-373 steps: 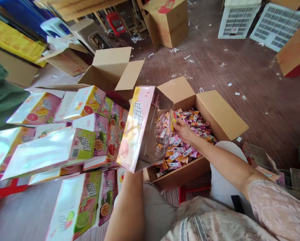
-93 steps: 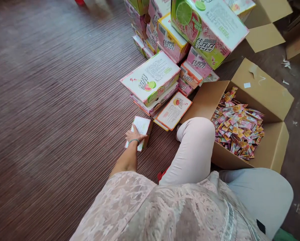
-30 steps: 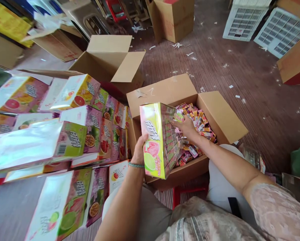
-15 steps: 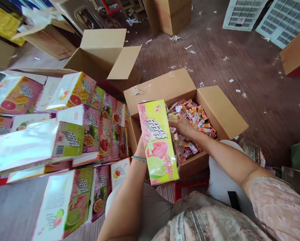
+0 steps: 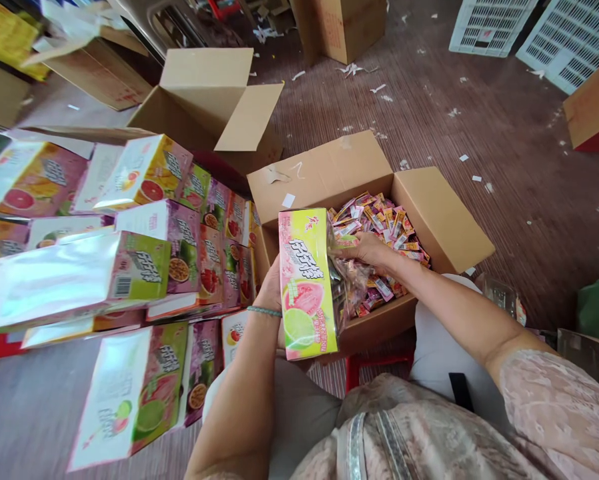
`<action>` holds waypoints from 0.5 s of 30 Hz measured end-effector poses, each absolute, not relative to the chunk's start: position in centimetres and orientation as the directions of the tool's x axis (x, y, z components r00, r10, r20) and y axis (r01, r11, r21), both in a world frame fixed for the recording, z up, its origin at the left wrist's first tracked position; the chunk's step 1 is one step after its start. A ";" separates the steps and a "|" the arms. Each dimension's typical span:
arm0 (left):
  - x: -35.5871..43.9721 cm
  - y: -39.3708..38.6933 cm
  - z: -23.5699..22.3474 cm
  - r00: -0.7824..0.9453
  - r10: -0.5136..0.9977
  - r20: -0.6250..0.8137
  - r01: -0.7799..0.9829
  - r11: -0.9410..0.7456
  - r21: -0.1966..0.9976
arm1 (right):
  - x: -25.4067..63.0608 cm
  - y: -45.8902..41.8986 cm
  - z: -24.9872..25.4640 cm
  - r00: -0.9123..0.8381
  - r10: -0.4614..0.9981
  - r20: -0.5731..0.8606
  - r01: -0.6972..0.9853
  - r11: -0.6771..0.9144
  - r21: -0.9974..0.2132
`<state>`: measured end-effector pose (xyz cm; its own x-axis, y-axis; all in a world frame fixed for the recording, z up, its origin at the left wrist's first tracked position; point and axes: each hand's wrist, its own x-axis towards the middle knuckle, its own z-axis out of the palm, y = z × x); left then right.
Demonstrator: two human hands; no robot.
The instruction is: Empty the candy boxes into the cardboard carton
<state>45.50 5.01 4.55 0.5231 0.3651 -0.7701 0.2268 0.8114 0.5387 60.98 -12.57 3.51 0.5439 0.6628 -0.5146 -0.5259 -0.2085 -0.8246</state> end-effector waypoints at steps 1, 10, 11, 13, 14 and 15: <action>45.2 5.5 4.0 0.518 0.379 -0.767 0.208 0.813 0.543 | 61.7 -12.9 3.2 0.555 0.660 -0.506 -0.533 -0.185 -0.826; 44.7 7.1 0.9 0.520 0.500 -0.693 0.149 0.745 0.650 | 64.7 -12.0 0.6 0.703 0.472 -0.532 -0.643 0.102 -0.759; 44.8 7.0 1.5 0.531 0.539 -0.654 0.135 0.709 0.693 | 64.6 -11.7 0.3 0.701 0.465 -0.541 -0.657 0.126 -0.744; 44.9 6.8 2.9 0.563 0.628 -0.537 0.074 0.609 0.790 | 64.7 -11.1 -0.2 0.690 0.439 -0.575 -0.686 0.143 -0.713; 44.9 6.7 3.7 0.590 0.666 -0.457 0.026 0.549 0.835 | 64.7 -10.9 -0.5 0.691 0.429 -0.582 -0.686 0.136 -0.715; 44.9 6.6 4.6 0.619 0.694 -0.368 -0.032 0.491 0.871 | 64.8 -10.7 -0.8 0.691 0.423 -0.587 -0.685 0.124 -0.718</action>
<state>44.91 6.59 4.55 0.6192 0.6935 -0.3682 -0.0317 0.4907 0.8708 64.85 -10.67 -0.76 0.6908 0.4227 -0.5866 -0.6852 0.1235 -0.7178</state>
